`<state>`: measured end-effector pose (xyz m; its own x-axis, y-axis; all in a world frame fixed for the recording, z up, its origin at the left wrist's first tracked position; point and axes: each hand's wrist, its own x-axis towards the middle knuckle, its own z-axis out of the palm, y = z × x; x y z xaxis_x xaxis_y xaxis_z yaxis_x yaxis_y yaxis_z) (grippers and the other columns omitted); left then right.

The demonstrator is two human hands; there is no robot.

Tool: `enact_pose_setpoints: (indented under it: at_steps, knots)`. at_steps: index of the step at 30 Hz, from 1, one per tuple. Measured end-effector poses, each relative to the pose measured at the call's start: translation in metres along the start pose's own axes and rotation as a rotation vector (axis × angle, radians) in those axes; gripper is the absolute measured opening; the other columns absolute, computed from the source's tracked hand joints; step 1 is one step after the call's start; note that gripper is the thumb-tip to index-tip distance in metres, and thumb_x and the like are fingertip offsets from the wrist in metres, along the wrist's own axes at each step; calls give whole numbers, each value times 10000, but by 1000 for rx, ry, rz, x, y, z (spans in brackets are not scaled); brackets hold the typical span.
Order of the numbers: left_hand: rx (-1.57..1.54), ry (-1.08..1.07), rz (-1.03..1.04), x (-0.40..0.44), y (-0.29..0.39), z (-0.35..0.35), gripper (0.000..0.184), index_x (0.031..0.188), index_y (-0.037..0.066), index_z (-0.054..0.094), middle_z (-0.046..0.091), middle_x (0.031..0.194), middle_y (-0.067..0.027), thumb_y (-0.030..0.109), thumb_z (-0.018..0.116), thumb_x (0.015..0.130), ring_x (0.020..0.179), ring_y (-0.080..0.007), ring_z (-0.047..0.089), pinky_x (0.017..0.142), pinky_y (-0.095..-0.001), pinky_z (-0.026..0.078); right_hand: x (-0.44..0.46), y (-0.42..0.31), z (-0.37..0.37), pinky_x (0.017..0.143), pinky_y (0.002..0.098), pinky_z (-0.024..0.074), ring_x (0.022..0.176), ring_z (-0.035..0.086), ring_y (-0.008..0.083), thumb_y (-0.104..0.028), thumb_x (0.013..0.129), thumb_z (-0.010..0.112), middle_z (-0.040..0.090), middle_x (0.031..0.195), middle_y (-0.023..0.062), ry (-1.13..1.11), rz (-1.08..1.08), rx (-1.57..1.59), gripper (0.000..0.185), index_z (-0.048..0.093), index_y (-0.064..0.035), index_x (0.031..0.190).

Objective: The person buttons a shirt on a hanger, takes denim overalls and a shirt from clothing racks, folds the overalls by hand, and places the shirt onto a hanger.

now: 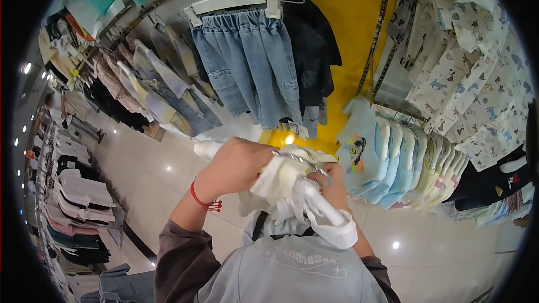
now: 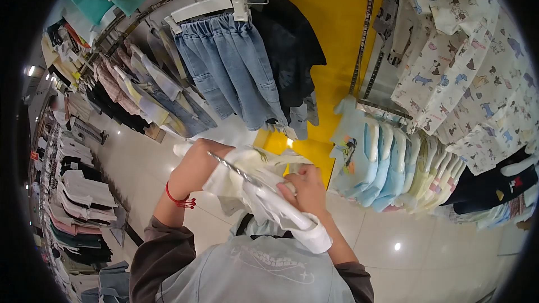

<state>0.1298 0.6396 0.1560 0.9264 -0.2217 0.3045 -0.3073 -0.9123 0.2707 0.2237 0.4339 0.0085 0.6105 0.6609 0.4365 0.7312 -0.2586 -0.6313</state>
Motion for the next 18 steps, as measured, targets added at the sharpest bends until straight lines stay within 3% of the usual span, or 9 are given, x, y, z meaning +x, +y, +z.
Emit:
enact_pose_setpoints:
  at_steps: [1, 3, 7, 10, 13, 16, 18]
  knots:
    - [16, 73, 10, 1, 2, -4, 254, 820, 43, 571, 544, 601, -108, 154, 642, 603, 570, -300, 554, 514, -373, 431, -2, 1, -3, 705, 375, 415, 845, 459, 296, -239, 672, 721, 456, 914, 137, 92, 72, -1, 225, 630, -55, 765]
    - [50, 216, 30, 5, 9, -16, 244, 794, 38, 570, 535, 583, -116, 151, 642, 589, 567, -311, 549, 516, -385, 425, -5, 19, -6, 687, 358, 415, 827, 466, 286, -176, 663, 732, 448, 910, 134, 232, 11, -77, 194, 588, -52, 704]
    - [62, 99, -145, -19, -11, -15, 308, 817, 22, 591, 562, 651, -141, 195, 660, 573, 582, -340, 533, 512, -374, 410, -8, 55, -10, 631, 313, 422, 759, 489, 255, -35, 661, 720, 426, 895, 125, 483, 101, 25, 216, 505, -52, 643]
    - [-108, 127, -204, -24, 0, -23, 453, 961, -5, 597, 601, 754, -168, 198, 696, 568, 634, -355, 559, 571, -350, 443, -3, 54, -6, 593, 282, 431, 721, 512, 247, 34, 685, 672, 417, 922, 112, 559, 425, 777, 165, 532, -31, 743]
    - [-73, 208, -158, -30, 3, -17, 277, 767, 13, 550, 531, 627, -126, 178, 638, 562, 559, -344, 508, 497, -356, 406, 1, 41, 5, 590, 281, 448, 741, 533, 263, 26, 717, 638, 462, 923, 122, 336, 442, 804, 195, 534, -7, 879]
    - [-3, 178, -160, -36, 6, -18, 280, 777, 18, 546, 540, 648, -119, 161, 643, 556, 565, -323, 520, 485, -345, 405, -7, 68, 23, 617, 304, 455, 768, 550, 293, 30, 746, 591, 511, 929, 143, -22, 208, 381, 221, 531, -2, 957]
    - [52, 176, -220, -41, 7, -19, 298, 777, 21, 546, 537, 642, -115, 186, 672, 562, 557, -308, 523, 476, -342, 399, -12, 88, 39, 630, 356, 455, 761, 576, 319, -13, 792, 530, 570, 855, 167, 30, 328, 343, 125, 535, -16, 917]
